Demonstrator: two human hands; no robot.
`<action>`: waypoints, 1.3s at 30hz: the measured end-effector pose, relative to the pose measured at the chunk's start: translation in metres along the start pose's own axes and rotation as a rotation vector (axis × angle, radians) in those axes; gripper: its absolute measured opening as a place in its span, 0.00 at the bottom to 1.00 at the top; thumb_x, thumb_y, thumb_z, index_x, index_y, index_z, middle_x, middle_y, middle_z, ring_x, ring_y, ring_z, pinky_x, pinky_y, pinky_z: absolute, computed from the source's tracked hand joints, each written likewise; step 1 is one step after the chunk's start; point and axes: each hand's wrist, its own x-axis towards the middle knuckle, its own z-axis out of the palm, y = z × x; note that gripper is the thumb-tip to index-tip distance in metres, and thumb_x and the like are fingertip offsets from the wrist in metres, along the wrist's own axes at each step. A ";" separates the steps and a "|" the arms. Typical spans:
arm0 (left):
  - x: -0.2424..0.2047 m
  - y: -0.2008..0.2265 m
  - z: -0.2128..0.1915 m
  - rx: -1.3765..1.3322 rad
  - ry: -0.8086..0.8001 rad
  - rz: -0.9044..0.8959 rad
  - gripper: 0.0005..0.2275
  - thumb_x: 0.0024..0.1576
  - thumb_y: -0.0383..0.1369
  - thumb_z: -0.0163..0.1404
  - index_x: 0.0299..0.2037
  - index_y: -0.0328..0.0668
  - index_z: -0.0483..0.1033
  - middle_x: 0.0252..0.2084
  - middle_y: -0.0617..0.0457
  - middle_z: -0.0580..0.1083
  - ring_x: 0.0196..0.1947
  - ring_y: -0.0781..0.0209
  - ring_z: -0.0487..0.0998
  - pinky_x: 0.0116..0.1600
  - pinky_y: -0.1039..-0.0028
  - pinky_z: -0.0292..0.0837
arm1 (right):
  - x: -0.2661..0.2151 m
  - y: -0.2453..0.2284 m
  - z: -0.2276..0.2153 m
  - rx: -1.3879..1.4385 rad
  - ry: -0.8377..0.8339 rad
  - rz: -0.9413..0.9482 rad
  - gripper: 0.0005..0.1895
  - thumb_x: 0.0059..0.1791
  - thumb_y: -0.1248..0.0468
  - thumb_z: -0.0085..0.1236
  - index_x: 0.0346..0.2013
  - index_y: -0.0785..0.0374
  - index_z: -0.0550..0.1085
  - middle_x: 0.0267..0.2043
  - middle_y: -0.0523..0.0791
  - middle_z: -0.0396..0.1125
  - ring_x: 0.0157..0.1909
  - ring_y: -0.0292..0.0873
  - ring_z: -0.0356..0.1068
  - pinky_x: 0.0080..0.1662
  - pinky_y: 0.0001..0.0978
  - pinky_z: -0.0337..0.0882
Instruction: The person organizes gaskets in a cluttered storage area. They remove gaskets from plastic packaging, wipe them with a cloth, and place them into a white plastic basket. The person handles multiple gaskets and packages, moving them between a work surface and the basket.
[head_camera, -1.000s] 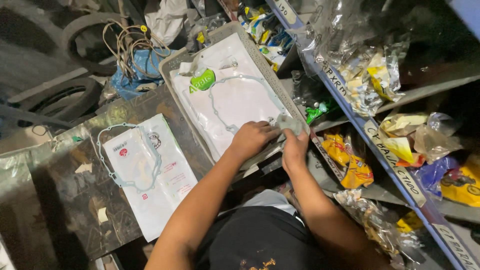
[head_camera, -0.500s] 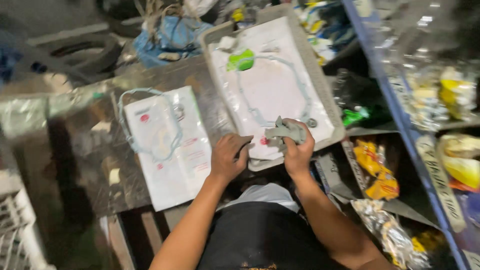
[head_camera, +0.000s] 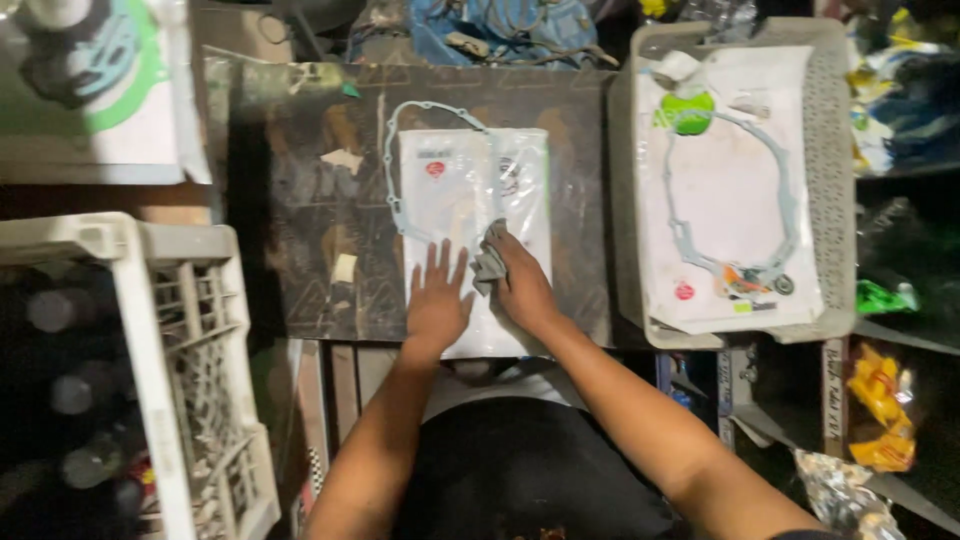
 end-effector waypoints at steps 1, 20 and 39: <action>0.003 -0.007 0.000 -0.004 0.000 -0.009 0.31 0.65 0.42 0.44 0.77 0.47 0.49 0.80 0.42 0.43 0.79 0.42 0.39 0.77 0.49 0.39 | 0.006 -0.001 0.013 0.000 -0.009 -0.004 0.31 0.47 0.78 0.45 0.66 0.67 0.66 0.68 0.61 0.61 0.71 0.63 0.58 0.70 0.56 0.58; -0.004 -0.040 0.016 0.184 -0.132 0.155 0.30 0.67 0.48 0.35 0.78 0.55 0.41 0.81 0.42 0.35 0.80 0.45 0.32 0.77 0.47 0.32 | 0.036 0.043 0.005 -0.582 -0.267 -0.167 0.42 0.41 0.64 0.57 0.71 0.60 0.61 0.75 0.48 0.55 0.78 0.51 0.49 0.73 0.53 0.50; -0.023 -0.036 0.027 0.017 0.235 0.091 0.15 0.64 0.33 0.41 0.56 0.45 0.78 0.72 0.45 0.64 0.75 0.47 0.57 0.70 0.48 0.55 | -0.047 0.018 -0.009 -0.268 -0.297 -0.218 0.27 0.44 0.72 0.54 0.59 0.61 0.73 0.65 0.51 0.66 0.71 0.55 0.60 0.69 0.50 0.58</action>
